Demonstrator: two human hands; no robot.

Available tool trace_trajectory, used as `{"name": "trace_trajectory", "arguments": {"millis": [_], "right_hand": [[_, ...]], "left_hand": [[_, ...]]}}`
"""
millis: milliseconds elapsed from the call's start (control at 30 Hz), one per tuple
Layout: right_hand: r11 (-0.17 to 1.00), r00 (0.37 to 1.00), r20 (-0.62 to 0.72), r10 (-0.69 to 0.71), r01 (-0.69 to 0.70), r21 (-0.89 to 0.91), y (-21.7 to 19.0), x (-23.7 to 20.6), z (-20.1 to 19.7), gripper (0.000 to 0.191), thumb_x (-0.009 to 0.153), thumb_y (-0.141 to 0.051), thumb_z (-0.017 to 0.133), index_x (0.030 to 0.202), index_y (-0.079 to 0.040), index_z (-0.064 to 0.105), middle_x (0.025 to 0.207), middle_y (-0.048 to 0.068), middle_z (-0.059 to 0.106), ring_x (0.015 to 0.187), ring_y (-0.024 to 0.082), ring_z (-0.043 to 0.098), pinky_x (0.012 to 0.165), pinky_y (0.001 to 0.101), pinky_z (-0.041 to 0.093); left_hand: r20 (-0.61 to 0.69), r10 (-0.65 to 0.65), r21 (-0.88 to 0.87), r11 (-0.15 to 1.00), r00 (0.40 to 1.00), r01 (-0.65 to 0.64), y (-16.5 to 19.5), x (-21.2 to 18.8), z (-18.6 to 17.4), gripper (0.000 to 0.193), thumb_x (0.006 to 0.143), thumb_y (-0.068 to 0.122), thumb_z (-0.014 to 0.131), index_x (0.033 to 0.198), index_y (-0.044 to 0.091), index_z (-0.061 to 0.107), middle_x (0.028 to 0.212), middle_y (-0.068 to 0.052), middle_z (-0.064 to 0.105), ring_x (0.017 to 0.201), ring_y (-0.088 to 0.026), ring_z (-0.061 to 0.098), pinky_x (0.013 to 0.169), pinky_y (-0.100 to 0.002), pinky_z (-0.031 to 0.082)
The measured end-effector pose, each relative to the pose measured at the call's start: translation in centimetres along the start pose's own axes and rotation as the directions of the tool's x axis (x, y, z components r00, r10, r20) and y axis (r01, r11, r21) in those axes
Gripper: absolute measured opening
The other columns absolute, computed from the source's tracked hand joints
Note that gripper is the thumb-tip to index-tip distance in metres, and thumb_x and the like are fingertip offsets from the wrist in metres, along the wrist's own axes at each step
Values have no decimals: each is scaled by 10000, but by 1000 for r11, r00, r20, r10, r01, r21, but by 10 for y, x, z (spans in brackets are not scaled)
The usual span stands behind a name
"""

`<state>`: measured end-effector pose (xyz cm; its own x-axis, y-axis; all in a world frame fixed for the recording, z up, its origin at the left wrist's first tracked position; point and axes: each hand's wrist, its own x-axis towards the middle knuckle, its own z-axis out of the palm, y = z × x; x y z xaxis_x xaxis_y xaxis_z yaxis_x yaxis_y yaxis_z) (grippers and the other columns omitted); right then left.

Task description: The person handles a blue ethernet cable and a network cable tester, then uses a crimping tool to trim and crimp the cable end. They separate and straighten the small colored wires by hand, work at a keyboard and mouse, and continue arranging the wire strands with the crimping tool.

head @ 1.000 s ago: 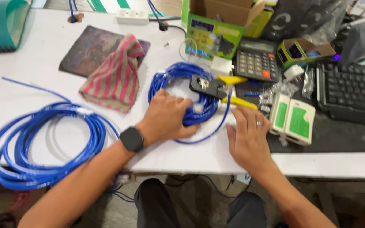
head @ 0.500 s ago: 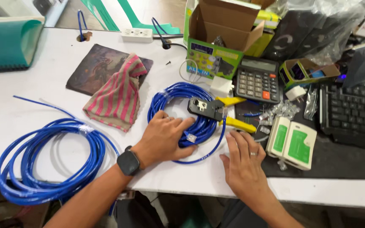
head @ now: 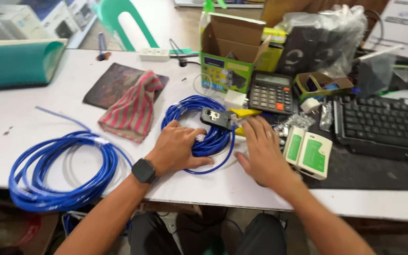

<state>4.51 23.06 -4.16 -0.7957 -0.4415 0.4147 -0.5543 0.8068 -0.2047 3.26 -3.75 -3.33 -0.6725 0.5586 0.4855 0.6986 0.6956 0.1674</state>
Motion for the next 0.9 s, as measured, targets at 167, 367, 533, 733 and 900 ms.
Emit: {"name": "trace_trajectory", "arguments": {"millis": [167,367,533,733,900], "right_hand": [[996,962,261,-76,60,69,22,60,-4,1080,610,-316,906,1469,18,342,1488,235,406,1410,434,309,1109,554,232],[985,960,277,36,-80,150,30,71,2,881,692,-310,867,1462,-95,496,1396,182,571,1369,355,460,1182,499,289],[921,989,39,141,-145,361,37,62,-7,791,801,-409,821,1427,-30,523,1381,222,579,1275,381,558,1098,473,436],[957,938,211,274,-288,42,-1,50,-1,814,691,-456,832,1386,-105,595,1235,182,620,1199,380,544,1017,518,404],[977,925,314,213,-200,-74,-20,48,2,773,713,-502,844,1310,-68,616,1289,170,603,1274,382,481,1089,514,326]], "left_hand": [[7,2,22,1000,1000,-2,-2,-2,4,583,737,593,803,1019,87,736,738,-71,723,680,-256,674,757,-388,433],[-47,84,34,996,995,-83,-19,-11,-3,553,662,489,844,1029,89,745,775,-65,729,716,-242,680,756,-392,438],[-423,-149,-212,975,894,62,-39,-27,-20,477,763,329,899,1093,45,702,957,-103,744,841,-218,709,795,-338,522],[-721,-545,-559,822,429,104,-48,-16,-39,480,968,278,845,1227,-47,606,1063,-65,699,892,-112,678,798,-280,580],[-458,-781,-874,309,425,-375,-39,3,-59,372,1053,373,718,985,20,620,790,-26,594,651,-126,524,654,-298,464]]}}
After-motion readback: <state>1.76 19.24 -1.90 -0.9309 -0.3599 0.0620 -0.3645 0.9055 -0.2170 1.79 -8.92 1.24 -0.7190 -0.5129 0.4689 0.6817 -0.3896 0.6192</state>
